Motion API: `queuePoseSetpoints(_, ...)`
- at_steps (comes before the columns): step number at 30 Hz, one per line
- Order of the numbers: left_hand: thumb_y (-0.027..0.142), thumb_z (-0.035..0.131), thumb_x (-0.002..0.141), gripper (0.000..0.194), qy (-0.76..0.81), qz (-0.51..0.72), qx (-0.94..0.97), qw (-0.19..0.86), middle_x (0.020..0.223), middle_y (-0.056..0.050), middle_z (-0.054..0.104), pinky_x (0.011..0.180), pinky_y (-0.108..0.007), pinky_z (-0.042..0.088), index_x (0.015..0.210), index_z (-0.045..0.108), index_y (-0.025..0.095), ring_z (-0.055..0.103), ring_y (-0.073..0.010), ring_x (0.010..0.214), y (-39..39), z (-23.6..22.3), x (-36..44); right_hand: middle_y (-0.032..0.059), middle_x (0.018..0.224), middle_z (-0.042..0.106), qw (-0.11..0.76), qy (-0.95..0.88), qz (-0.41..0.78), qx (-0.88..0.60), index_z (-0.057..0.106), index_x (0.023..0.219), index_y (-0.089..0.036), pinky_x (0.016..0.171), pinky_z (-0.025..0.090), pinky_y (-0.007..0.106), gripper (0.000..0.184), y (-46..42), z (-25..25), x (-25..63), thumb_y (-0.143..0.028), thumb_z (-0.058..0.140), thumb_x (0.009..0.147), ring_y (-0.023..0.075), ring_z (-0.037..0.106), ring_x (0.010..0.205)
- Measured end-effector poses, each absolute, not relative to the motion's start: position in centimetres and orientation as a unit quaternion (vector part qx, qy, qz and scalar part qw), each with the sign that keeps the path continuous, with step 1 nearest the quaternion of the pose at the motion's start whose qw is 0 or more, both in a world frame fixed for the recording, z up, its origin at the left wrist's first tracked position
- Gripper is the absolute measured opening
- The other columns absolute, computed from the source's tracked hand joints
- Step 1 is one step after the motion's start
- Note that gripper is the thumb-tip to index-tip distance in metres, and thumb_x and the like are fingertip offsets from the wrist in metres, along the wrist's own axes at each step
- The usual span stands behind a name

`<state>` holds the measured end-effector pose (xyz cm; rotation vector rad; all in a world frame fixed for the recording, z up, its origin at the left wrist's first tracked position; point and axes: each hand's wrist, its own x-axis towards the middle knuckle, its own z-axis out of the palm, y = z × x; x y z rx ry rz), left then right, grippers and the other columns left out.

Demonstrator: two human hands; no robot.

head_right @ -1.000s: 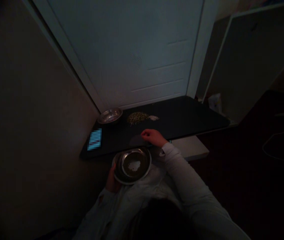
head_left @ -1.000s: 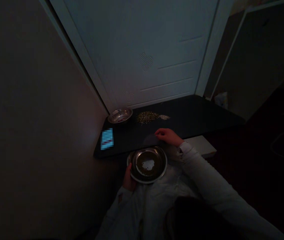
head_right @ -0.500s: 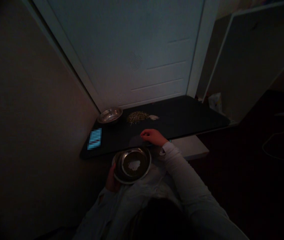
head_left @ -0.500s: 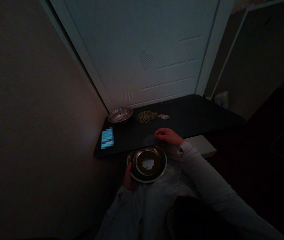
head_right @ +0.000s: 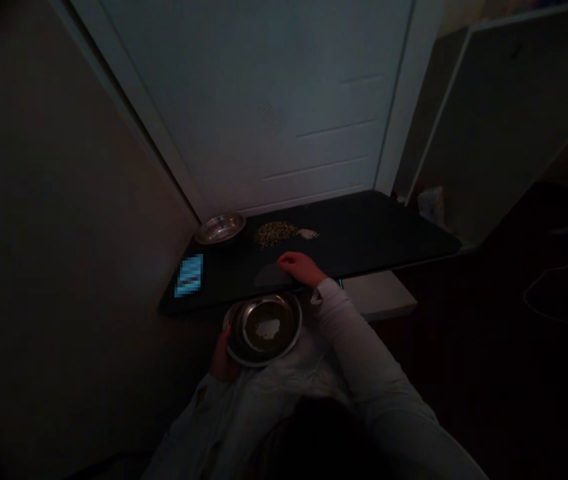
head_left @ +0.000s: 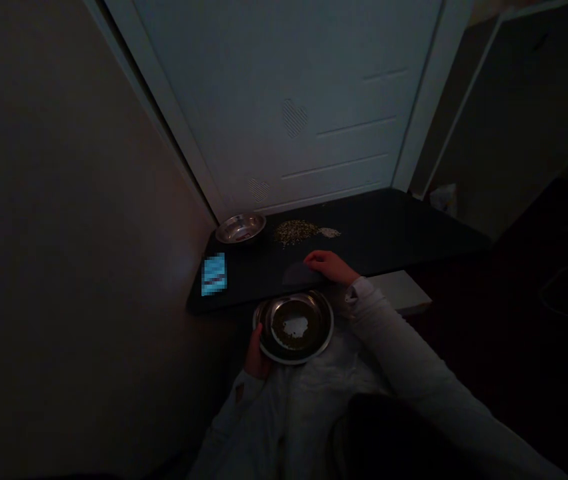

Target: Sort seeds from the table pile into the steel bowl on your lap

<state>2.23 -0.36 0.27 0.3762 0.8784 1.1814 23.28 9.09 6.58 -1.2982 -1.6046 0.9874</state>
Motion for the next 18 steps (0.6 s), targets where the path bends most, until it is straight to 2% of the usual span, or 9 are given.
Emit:
queuePoseSetpoints(8,0.033,0.042,0.073,0.028,0.393,0.526,0.162,0.737,0.087,-0.005,0.067,0.092,-0.033,0.031,0.086,0.062,0.018,0.050,-0.0198,0.100,-0.58,0.62,2.38,-0.0022,0.060,0.055,0.388,-0.664,0.369,-0.522,0.056,0.071,-0.015,0.055,0.035,0.019,0.015,8.53,6.48,23.30,-0.024,0.047,0.062,0.0075,0.047,0.056)
queuePoseSetpoints(18,0.032,0.043,0.073,0.027,0.394,0.531,0.166,0.731,0.086,-0.005,0.067,0.094,-0.034,0.029,0.086,0.062,0.017,0.049,-0.0204,0.102,-0.60,0.85,2.60,-0.0022,0.057,0.053,0.385,-0.655,0.428,-0.488,0.055,0.072,-0.014,0.054,0.034,0.019,0.017,8.45,6.34,23.44,-0.026,0.048,0.062,0.0077,0.046,0.054)
